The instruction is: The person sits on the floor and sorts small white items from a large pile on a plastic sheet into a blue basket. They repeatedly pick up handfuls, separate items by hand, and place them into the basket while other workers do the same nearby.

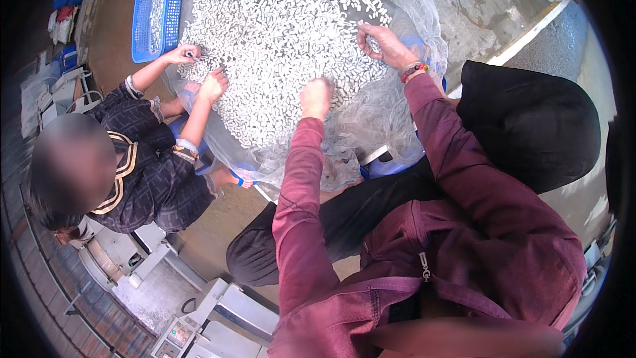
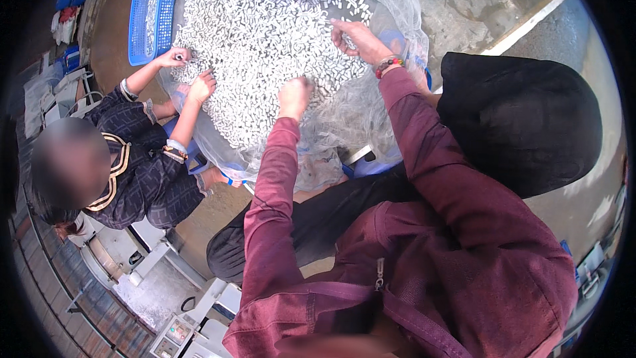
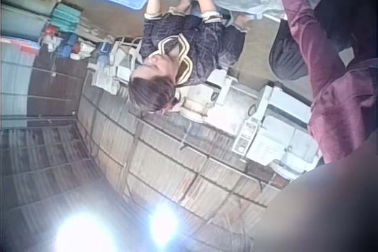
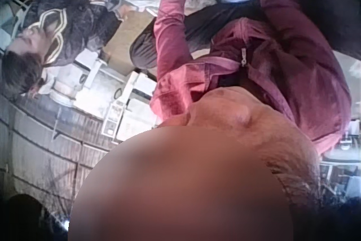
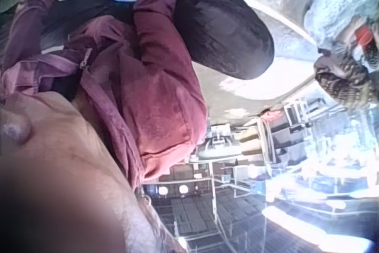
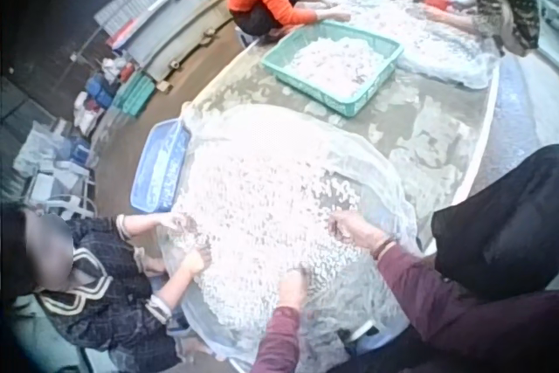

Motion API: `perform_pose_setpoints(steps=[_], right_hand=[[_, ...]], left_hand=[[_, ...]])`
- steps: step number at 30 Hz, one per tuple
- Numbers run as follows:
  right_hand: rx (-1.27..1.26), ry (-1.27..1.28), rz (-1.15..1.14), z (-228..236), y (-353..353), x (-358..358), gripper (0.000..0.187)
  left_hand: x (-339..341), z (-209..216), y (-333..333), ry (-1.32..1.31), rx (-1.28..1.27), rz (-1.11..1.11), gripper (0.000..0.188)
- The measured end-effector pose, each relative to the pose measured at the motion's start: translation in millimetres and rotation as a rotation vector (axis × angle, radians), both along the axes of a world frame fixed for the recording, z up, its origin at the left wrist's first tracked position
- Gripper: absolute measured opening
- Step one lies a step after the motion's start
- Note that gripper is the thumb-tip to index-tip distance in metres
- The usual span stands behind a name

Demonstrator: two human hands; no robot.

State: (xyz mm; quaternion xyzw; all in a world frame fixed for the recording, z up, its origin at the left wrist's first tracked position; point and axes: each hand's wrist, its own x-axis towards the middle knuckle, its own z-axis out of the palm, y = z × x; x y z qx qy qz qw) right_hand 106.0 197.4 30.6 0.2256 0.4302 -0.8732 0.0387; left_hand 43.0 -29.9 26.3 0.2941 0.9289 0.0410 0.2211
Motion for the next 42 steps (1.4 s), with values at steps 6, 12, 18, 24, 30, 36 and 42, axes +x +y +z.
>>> perform_pose_setpoints(steps=[6,12,18,24,30,36,42], right_hand=[[0.908,-0.115,0.125,-61,-16,1,0.028],[1.287,-0.358,0.412,-79,-50,11,0.022],[1.346,-0.376,0.546,-66,-57,2,0.027],[1.009,-0.104,0.311,-84,-50,5,0.033],[0.364,-0.184,0.168,-37,-43,-2,0.039],[-0.438,-0.099,-0.029,-2,-38,-12,0.027],[-0.919,0.008,-0.318,14,-39,-8,0.04]], left_hand=[[-56,46,-26,-0.954,1.09,0.729,0.018],[-58,94,-22,-1.127,1.762,0.692,0.031],[-75,93,-14,-1.25,1.883,0.741,0.032],[-54,15,-3,-0.148,0.364,0.591,0.042],[-27,-26,-9,-0.05,0.114,0.494,0.03],[-47,-33,-22,-0.077,0.291,0.527,0.025],[-59,11,-8,-0.643,1.036,0.858,0.022]])
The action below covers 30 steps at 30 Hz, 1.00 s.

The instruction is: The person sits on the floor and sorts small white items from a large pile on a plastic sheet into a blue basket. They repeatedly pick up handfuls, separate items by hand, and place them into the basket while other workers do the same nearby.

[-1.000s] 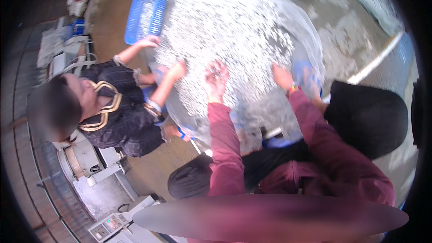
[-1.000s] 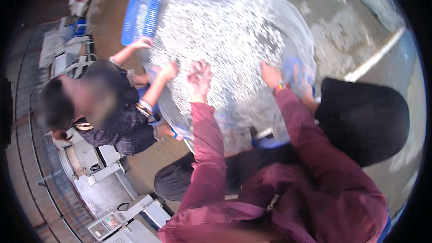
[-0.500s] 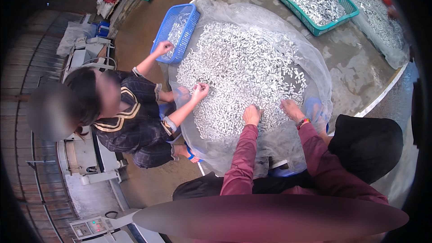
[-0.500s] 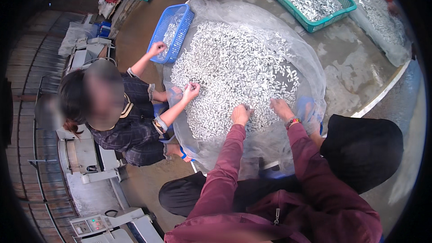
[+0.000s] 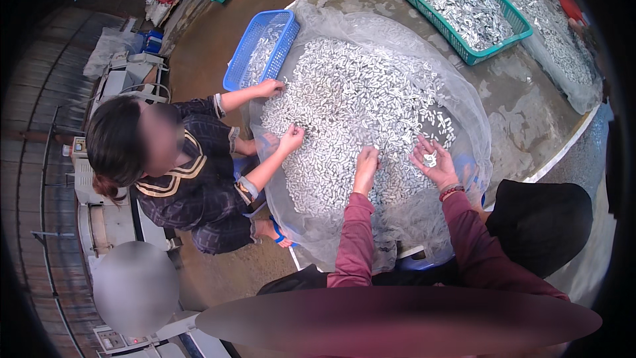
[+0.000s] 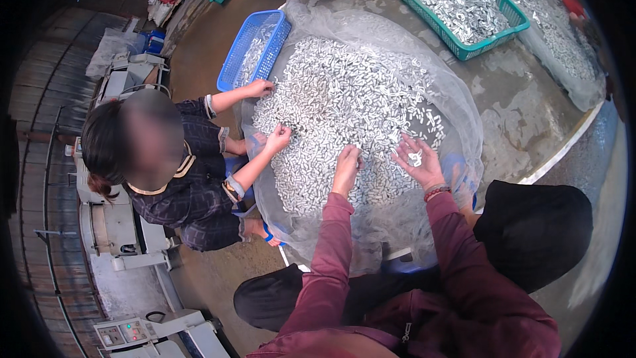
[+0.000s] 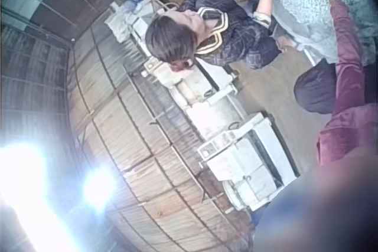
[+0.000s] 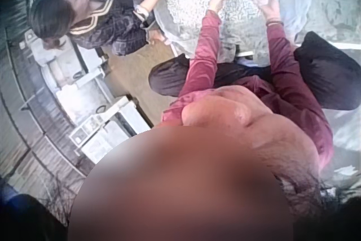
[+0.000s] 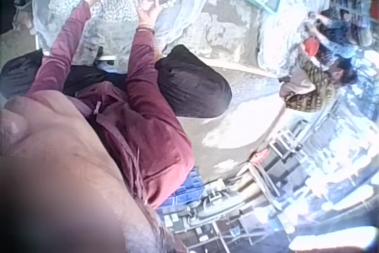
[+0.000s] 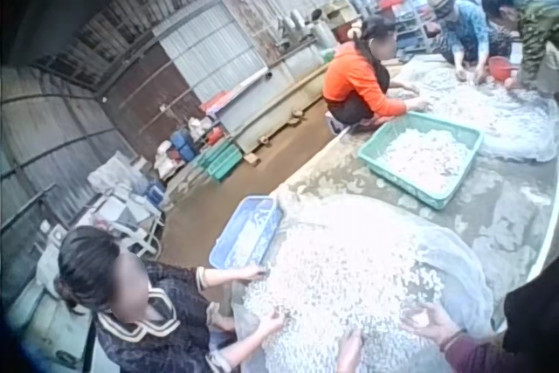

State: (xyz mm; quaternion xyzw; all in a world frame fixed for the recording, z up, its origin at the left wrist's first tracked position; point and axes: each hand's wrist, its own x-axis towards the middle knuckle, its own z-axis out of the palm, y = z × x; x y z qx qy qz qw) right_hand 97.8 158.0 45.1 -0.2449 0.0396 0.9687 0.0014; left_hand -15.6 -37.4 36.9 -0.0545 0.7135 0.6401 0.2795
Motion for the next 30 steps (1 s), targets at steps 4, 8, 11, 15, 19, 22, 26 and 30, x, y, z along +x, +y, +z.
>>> perform_pose_setpoints(steps=[4,8,11,15,19,22,26,30], right_hand=[[-0.002,0.077,0.162,-18,-19,-4,0.043],[0.435,-0.099,0.167,-58,-41,-3,0.034],[0.325,-0.024,0.029,-47,-25,-4,0.025],[-0.134,0.109,-0.312,53,63,-59,0.032],[0.066,0.148,-0.498,162,176,-111,0.052],[0.312,0.004,-0.549,173,192,-103,0.057],[0.449,0.058,-0.382,107,154,-61,0.043],[0.151,-0.149,-0.228,33,87,-48,0.028]], left_hand=[[18,48,37,0.781,-0.476,-0.435,0.02],[64,85,78,0.81,-0.63,-0.648,0.035],[64,114,96,0.952,-0.55,-0.554,0.044],[35,147,72,0.97,-0.452,-0.399,0.046],[27,155,47,0.934,-0.541,-0.257,0.046],[33,149,47,0.638,-0.665,-0.304,0.046],[36,131,43,0.694,-0.653,-0.437,0.034],[28,102,21,0.686,-0.597,-0.372,0.023]])
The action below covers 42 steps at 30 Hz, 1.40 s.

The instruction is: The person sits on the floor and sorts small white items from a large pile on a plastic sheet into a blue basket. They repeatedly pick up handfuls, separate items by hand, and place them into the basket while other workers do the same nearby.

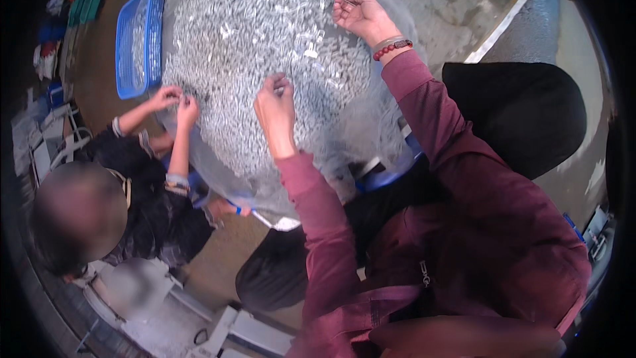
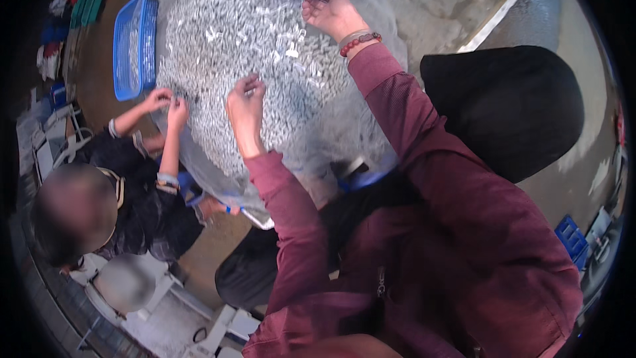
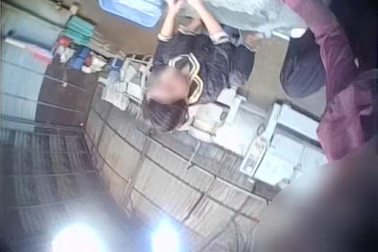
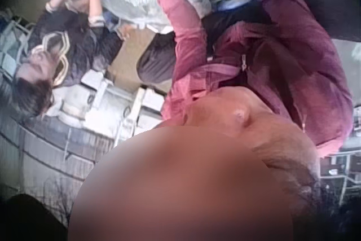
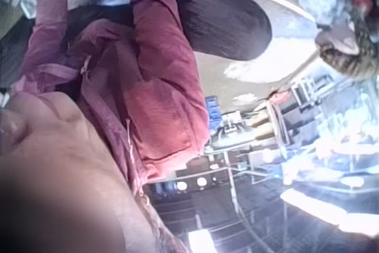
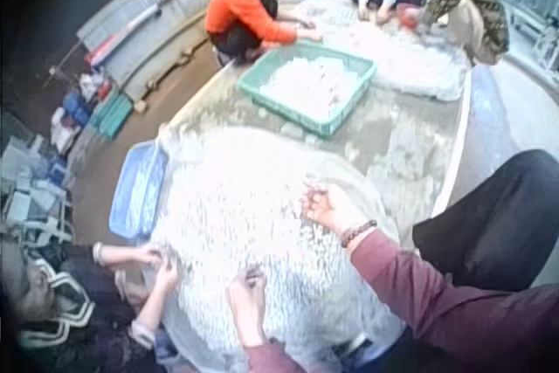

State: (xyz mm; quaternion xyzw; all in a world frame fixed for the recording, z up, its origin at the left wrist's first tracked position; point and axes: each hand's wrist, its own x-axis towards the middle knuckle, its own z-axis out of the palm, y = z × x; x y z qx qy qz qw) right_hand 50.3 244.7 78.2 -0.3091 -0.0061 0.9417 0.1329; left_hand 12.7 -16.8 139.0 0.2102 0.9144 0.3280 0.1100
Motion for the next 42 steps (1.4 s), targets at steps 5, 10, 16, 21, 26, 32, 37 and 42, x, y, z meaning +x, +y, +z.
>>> perform_pose_setpoints(steps=[5,10,16,21,26,32,37,42], right_hand=[[-0.05,-0.147,0.022,-30,-39,10,0.028],[0.715,-0.603,0.239,-54,-57,26,0.037],[1.468,-0.526,0.689,-94,-67,39,0.04],[1.901,-0.592,0.672,-110,-96,37,0.023],[2.041,-0.388,0.741,-112,-110,43,0.015],[1.424,-0.275,0.794,-92,-101,25,0.015],[0.822,-0.118,0.52,-82,-81,20,0.026],[0.672,-0.129,0.5,-83,-70,31,0.023]], left_hand=[[-1,-66,4,-0.23,0.007,0.104,0.016],[51,-120,40,0.078,-0.051,-0.061,0.033],[26,-139,47,0.147,-0.151,-0.261,0.017],[-13,-137,4,-0.287,0.019,0.19,0.015],[-29,-117,-32,-0.589,0.235,0.319,0.034],[-18,-102,-31,-0.932,1.172,0.307,0.044],[-7,-115,-21,-1.002,1.393,0.396,0.04],[-21,-127,-19,-1.011,1.153,0.34,0.032]])
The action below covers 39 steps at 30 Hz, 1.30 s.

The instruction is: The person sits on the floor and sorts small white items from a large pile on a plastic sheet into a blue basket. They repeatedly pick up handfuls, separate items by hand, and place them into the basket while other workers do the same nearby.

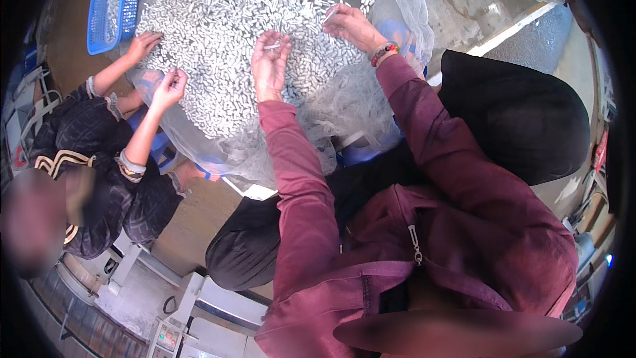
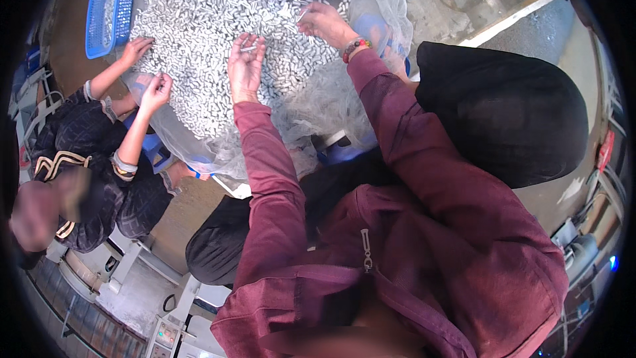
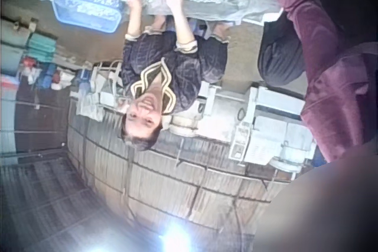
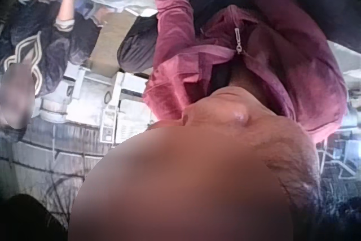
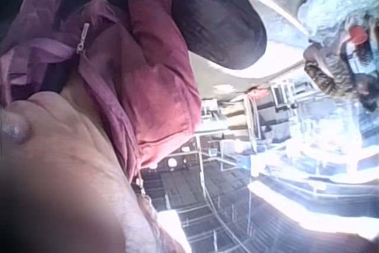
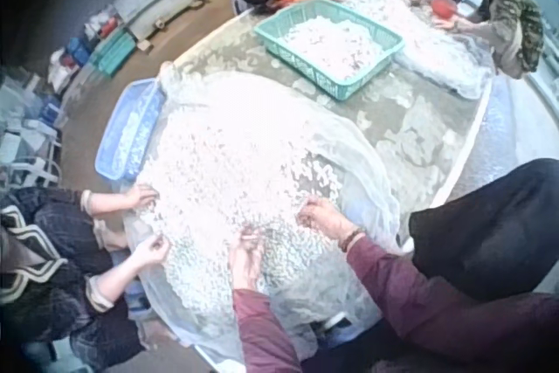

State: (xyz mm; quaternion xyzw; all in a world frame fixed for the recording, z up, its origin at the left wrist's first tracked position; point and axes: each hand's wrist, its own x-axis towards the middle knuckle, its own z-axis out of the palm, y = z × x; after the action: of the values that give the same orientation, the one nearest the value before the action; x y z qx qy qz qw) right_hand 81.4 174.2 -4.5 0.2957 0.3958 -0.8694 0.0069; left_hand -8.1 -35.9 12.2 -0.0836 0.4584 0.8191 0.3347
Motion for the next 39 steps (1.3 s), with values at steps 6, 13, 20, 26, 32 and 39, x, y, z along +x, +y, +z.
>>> perform_pose_setpoints(steps=[6,13,20,26,32,39], right_hand=[[0.555,-0.169,0.146,-2,4,-15,0.025],[1.509,-0.107,0.419,-20,9,-71,0.046],[1.365,-0.116,0.768,-20,-29,-64,0.031],[0.197,-0.088,0.265,4,4,-25,0.017],[-0.006,0.094,-0.043,8,47,-12,0.017],[0.221,0.103,0.055,22,26,-24,0.017]], left_hand=[[0,-10,17,0.676,-1.175,-0.377,0.029],[-13,-12,5,0.737,-1.136,-0.435,0.027],[-31,43,-19,0.138,0.207,-0.042,0.023],[-65,40,16,0.192,-0.211,-0.199,0.035],[-65,-17,50,0.897,-1.481,-0.754,0.037],[-65,-10,32,0.759,-1.291,-0.723,0.035]])
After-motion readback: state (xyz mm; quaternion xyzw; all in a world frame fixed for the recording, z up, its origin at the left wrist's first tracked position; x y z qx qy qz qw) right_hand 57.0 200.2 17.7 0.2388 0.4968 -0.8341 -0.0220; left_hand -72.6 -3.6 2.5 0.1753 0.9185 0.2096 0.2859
